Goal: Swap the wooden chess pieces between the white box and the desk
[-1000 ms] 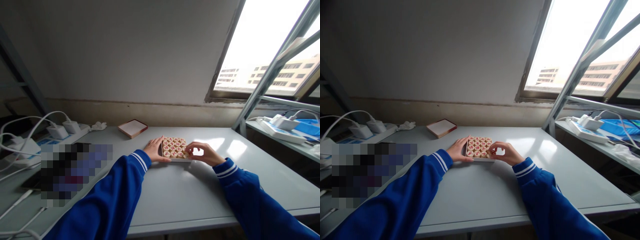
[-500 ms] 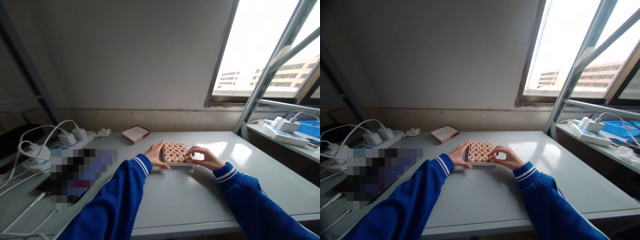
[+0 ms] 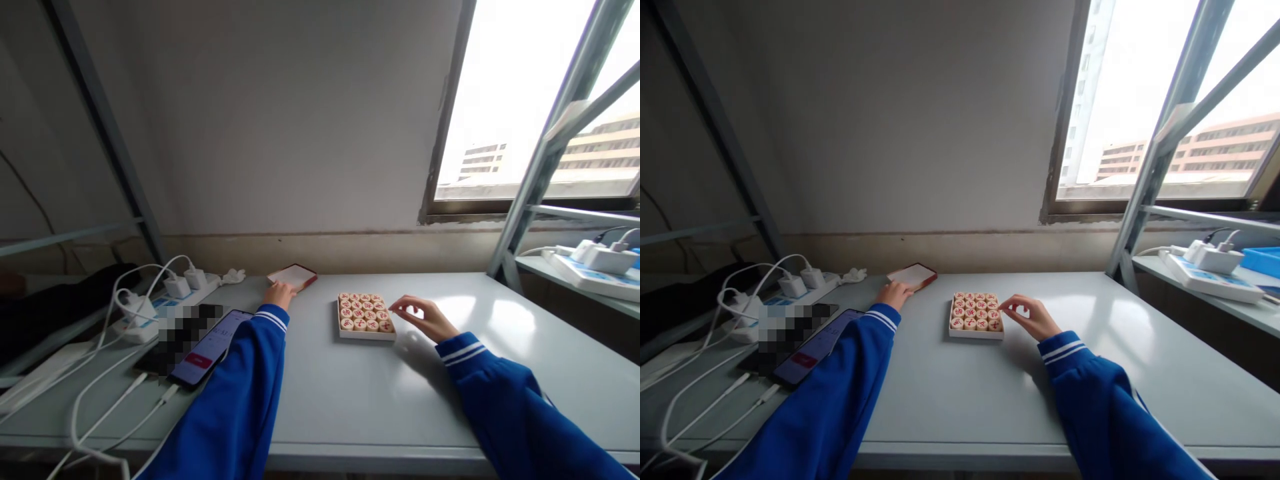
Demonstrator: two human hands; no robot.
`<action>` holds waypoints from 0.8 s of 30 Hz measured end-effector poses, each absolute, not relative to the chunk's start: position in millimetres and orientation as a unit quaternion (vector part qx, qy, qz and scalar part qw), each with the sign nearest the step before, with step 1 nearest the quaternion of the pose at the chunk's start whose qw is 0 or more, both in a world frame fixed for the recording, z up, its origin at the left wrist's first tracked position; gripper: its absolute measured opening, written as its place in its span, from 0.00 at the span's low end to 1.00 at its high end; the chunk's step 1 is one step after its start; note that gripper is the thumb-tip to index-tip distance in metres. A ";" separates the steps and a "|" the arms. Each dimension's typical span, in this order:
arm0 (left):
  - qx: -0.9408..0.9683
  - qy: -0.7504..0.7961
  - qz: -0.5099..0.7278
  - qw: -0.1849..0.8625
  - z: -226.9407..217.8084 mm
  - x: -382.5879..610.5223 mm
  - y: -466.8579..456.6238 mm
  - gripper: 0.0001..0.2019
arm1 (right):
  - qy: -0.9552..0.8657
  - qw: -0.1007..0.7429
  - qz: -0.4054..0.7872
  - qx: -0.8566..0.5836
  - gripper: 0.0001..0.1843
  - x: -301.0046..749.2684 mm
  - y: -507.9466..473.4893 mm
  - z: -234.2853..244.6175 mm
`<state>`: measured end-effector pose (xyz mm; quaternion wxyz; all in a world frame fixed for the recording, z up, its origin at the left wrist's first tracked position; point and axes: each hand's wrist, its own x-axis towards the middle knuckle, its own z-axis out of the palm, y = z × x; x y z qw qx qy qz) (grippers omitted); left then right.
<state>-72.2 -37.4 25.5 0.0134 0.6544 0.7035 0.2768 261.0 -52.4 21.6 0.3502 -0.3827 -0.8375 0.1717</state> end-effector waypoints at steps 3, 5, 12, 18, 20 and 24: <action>0.659 0.635 0.401 0.046 48.3 -49.2 -54.3 0.07 | -0.811 0.409 0.136 -0.395 0.14 261.8 -59.2 26.0; 0.654 0.516 0.522 0.180 65.5 -27.8 -71.2 0.13 | -0.775 0.470 0.138 -0.398 0.19 257.8 -66.5 30.2; 0.521 0.389 0.551 0.523 71.6 56.5 -139.1 0.24 | -0.634 0.620 0.318 -0.335 0.30 216.3 -93.8 38.2; 0.600 0.548 0.516 0.271 50.6 64.6 -129.2 0.25 | -0.603 0.602 0.328 -0.408 0.29 202.3 -75.1 14.4; 0.633 0.599 0.451 0.193 44.5 56.8 -114.0 0.23 | -0.623 0.574 0.294 -0.443 0.27 200.5 -64.4 6.0; 0.637 0.664 0.329 0.212 22.6 45.9 -88.3 0.23 | -0.662 0.495 0.265 -0.496 0.22 198.5 -51.9 -6.4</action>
